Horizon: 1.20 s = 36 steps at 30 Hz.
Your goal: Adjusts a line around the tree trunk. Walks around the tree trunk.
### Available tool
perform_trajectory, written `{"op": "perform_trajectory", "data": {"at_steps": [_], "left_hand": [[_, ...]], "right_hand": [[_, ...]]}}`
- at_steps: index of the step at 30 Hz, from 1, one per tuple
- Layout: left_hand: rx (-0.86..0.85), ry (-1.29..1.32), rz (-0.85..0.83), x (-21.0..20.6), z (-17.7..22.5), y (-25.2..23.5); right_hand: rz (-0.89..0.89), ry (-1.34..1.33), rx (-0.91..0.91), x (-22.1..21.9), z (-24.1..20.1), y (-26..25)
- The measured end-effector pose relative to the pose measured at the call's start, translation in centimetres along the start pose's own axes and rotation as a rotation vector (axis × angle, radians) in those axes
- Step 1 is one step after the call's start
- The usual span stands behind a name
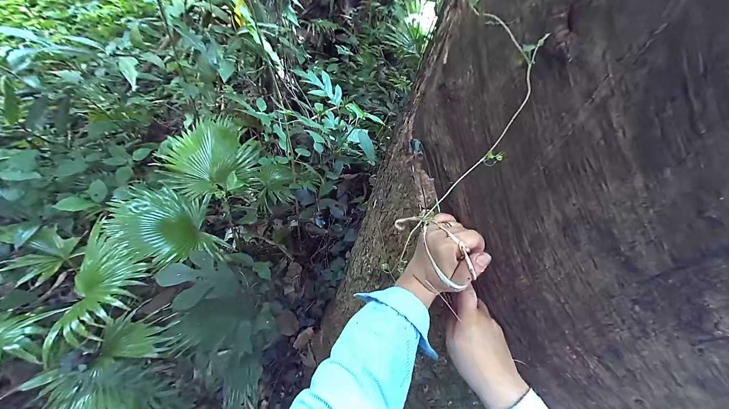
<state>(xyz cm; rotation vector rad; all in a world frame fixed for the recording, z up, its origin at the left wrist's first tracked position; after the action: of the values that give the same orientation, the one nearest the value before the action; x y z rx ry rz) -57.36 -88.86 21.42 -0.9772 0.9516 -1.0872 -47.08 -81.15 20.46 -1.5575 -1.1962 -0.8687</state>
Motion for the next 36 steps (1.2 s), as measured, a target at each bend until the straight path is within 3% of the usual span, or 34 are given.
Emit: {"op": "perform_trajectory", "data": {"at_steps": [3, 8, 12, 18, 22, 24, 27, 29, 33, 36], "left_hand": [[0.001, 0.012, -0.076, 0.4, -0.9, -1.5], [-0.003, -0.031, 0.034, -0.4, 1.1, 1.4], [-0.003, -0.019, -0.011, 0.0, 0.0, -0.2], [-0.027, -0.061, 0.009, -1.0, 3.6, 5.1], [-0.006, -0.006, 0.025, -0.2, 1.5, 3.0], [-0.022, -0.029, 0.025, -1.0, 2.2, 4.9], [-0.052, -0.086, -0.029, -1.7, 5.6, 8.9], [-0.028, -0.058, -0.023, -1.2, 5.9, 8.3], [-0.006, 0.000, 0.039, -0.6, 2.7, 5.0], [-0.012, -0.059, -0.001, -2.0, 5.5, 9.1]], "right_hand": [[-0.055, 0.023, -0.038, 0.3, -1.1, -1.3], [0.014, 0.065, 0.008, -0.5, 1.2, 1.0], [-0.053, 0.091, -0.053, -0.2, -0.1, -0.3], [0.012, 0.149, -0.009, -1.8, 3.6, 4.7], [0.054, 0.119, -0.044, -2.0, 1.7, 2.5], [0.086, 0.126, -0.036, -3.0, 3.4, 3.5], [-0.027, 0.151, -0.090, -3.3, 5.9, 7.6], [-0.025, 0.149, -0.077, -3.0, 5.4, 7.9], [-0.004, 0.116, -0.103, -2.6, 2.5, 4.1], [-0.027, 0.159, -0.104, -3.5, 6.2, 7.4]]}}
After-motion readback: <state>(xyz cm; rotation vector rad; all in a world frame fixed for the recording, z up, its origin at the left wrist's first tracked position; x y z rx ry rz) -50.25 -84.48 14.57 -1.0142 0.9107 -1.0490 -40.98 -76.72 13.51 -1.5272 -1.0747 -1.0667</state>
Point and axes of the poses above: each hand's wrist, its own y-axis away from the middle knuckle, its own x-axis out of the back of the hand, z = x × y, the point moved 3 cm from there along -y, towards the middle knuckle, and after that the axes turned 8 degrees about z, right-handed, at the moved point
